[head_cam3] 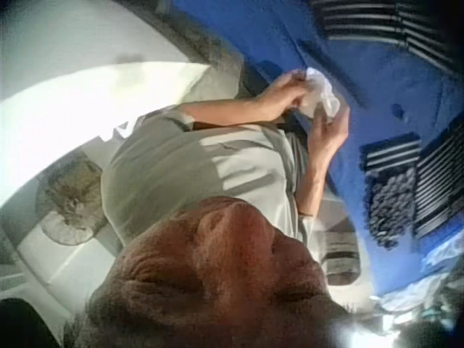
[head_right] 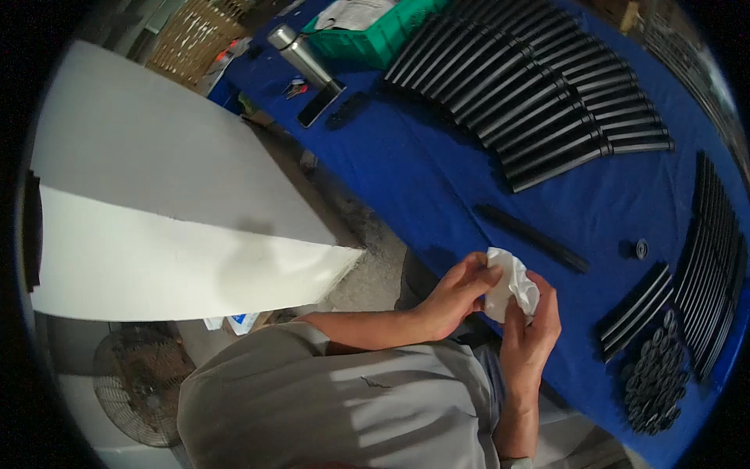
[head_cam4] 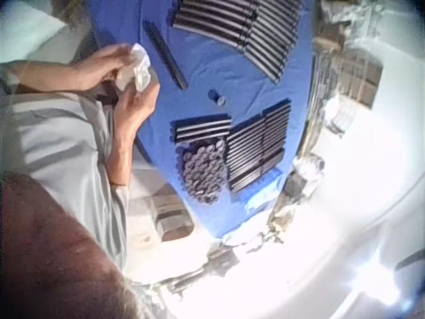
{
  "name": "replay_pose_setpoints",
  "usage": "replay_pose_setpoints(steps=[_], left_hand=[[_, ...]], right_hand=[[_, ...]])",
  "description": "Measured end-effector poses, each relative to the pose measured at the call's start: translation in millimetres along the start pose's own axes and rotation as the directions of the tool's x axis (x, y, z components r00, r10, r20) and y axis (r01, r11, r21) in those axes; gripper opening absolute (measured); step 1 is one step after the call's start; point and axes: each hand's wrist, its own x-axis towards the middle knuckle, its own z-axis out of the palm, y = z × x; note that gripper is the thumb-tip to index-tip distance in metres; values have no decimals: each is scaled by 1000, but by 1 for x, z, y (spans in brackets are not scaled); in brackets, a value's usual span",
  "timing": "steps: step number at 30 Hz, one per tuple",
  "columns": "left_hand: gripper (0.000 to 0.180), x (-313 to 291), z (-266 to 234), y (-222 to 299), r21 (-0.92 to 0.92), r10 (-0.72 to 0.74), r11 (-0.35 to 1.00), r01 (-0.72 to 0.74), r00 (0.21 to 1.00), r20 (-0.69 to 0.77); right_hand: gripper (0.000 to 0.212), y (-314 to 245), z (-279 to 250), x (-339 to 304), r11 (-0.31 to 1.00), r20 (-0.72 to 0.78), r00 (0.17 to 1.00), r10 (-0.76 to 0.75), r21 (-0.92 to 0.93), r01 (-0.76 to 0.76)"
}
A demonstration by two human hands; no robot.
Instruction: Wiping plastic tubes and inserting plastic end caps.
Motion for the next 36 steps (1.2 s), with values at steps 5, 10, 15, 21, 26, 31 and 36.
replay_pose_setpoints(steps=[5,10,15,21,26,31,36], left_hand=[[45,-13,-32,-3,354,473,811,-466,878,74],[38,1,-67,27,26,371,927,-374,906,-203],[36,18,-241,202,404,773,587,-701,337,-538],[35,77,-384,356,538,747,539,-649,72,-662],[38,137,-415,400,543,756,544,-640,92,-648],[35,153,-435,399,834,902,417,362,-49,-429],[42,139,-433,415,717,848,470,515,-39,-528]], right_hand=[[36,9,31,27,871,45,933,-356,-346,349],[68,-22,68,37,949,408,873,-265,269,163],[53,4,50,24,952,366,881,-298,42,305],[40,58,62,10,854,271,878,-393,-247,459],[40,54,67,13,790,303,847,-438,-321,523],[40,51,66,13,812,341,860,-379,-324,486],[40,47,68,17,817,345,858,-379,-310,486]])
